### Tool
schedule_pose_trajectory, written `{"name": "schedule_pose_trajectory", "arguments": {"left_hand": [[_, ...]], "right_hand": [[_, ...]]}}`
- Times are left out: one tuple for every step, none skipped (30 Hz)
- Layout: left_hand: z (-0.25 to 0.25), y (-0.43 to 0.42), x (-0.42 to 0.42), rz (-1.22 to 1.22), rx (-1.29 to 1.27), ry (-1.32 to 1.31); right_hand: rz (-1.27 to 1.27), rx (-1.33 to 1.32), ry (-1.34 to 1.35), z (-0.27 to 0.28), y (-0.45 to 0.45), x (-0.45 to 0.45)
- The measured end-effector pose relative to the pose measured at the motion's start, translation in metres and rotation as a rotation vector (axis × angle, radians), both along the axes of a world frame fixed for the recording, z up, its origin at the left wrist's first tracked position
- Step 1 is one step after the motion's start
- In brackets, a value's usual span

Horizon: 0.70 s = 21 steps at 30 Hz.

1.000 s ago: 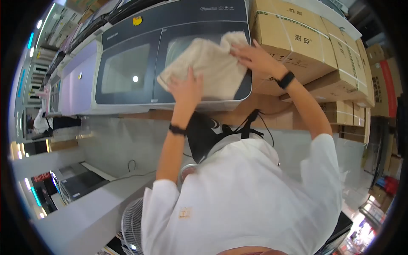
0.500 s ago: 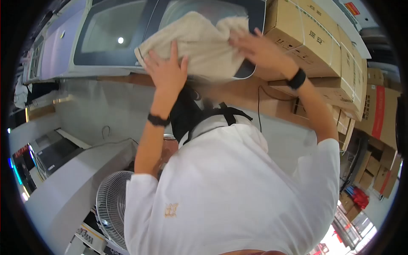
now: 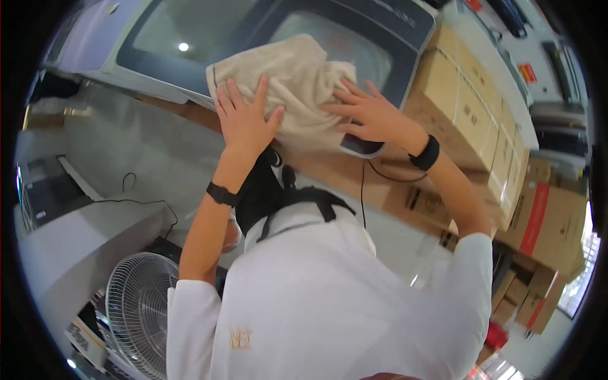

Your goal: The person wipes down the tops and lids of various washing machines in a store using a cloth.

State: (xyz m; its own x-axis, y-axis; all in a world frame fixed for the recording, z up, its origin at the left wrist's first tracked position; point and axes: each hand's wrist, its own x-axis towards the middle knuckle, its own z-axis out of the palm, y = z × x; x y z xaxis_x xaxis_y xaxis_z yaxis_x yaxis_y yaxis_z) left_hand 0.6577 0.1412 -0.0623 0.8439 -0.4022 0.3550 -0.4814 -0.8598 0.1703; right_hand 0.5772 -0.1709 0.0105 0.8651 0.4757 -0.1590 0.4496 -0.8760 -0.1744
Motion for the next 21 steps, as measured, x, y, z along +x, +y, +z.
{"name": "schedule_pose_trajectory", "arguments": {"left_hand": [[0.0,0.007,0.015,0.004,0.005,-0.039],[-0.004,0.017,0.019,0.009,0.016,-0.052],[-0.002,0.027,0.031,0.082,0.082,0.026],[0.007,0.032,0.06,0.143,0.141,0.1],[0.013,0.036,0.081,0.198,0.197,0.174],[0.011,0.039,0.087,0.234,0.219,0.212],[0.012,0.04,0.097,0.269,0.238,0.24],[0.015,0.043,0.107,0.309,0.256,0.26],[0.002,0.043,0.108,0.345,0.287,0.221],[0.0,0.045,0.099,0.355,0.381,0.212],[0.004,0.048,0.081,0.361,0.475,0.202],[0.01,0.052,0.063,0.37,0.569,0.188],[0.019,0.059,0.049,0.329,0.387,0.253],[0.021,0.067,0.046,0.291,0.274,0.301],[0.017,0.077,0.045,0.258,0.161,0.344],[0.013,0.085,0.043,0.22,0.05,0.387],[0.009,0.09,0.051,0.247,0.081,0.246],[0.013,0.095,0.064,0.319,0.109,0.259],[0.02,0.099,0.079,0.386,0.139,0.272],[0.028,0.104,0.096,0.451,0.17,0.279],[0.033,0.11,0.113,0.494,0.167,0.331]], "right_hand": [[-0.032,0.011,0.075,0.0,-0.006,0.022],[-0.052,-0.02,0.06,-0.001,-0.01,0.048],[-0.078,-0.047,0.062,-0.002,-0.011,0.078],[-0.113,-0.081,0.057,-0.001,-0.007,0.1],[-0.117,-0.103,0.033,-0.001,0.005,0.117],[-0.123,-0.126,0.005,-0.001,0.027,0.134],[-0.131,-0.148,-0.035,0.0,0.047,0.147],[-0.03,-0.145,-0.05,-0.001,0.066,0.156],[0.074,-0.14,-0.057,-0.005,0.087,0.155],[0.175,-0.133,-0.054,-0.007,0.102,0.147],[0.22,-0.155,0.01,0.003,0.116,0.132],[0.266,-0.177,0.068,0.019,0.131,0.112],[0.315,-0.199,0.125,0.028,0.144,0.107],[0.311,-0.145,0.119,0.028,0.144,0.116],[0.311,-0.089,0.114,0.022,0.133,0.125],[0.309,-0.03,0.118,0.016,0.123,0.133],[0.309,-0.01,0.05,0.013,0.119,0.154],[0.249,-0.008,0.073,0.014,0.124,0.178],[0.182,-0.006,0.095,0.017,0.131,0.201],[0.114,-0.001,0.111,0.019,0.142,0.222],[0.107,0.033,0.013,0.014,0.155,0.237]]}}
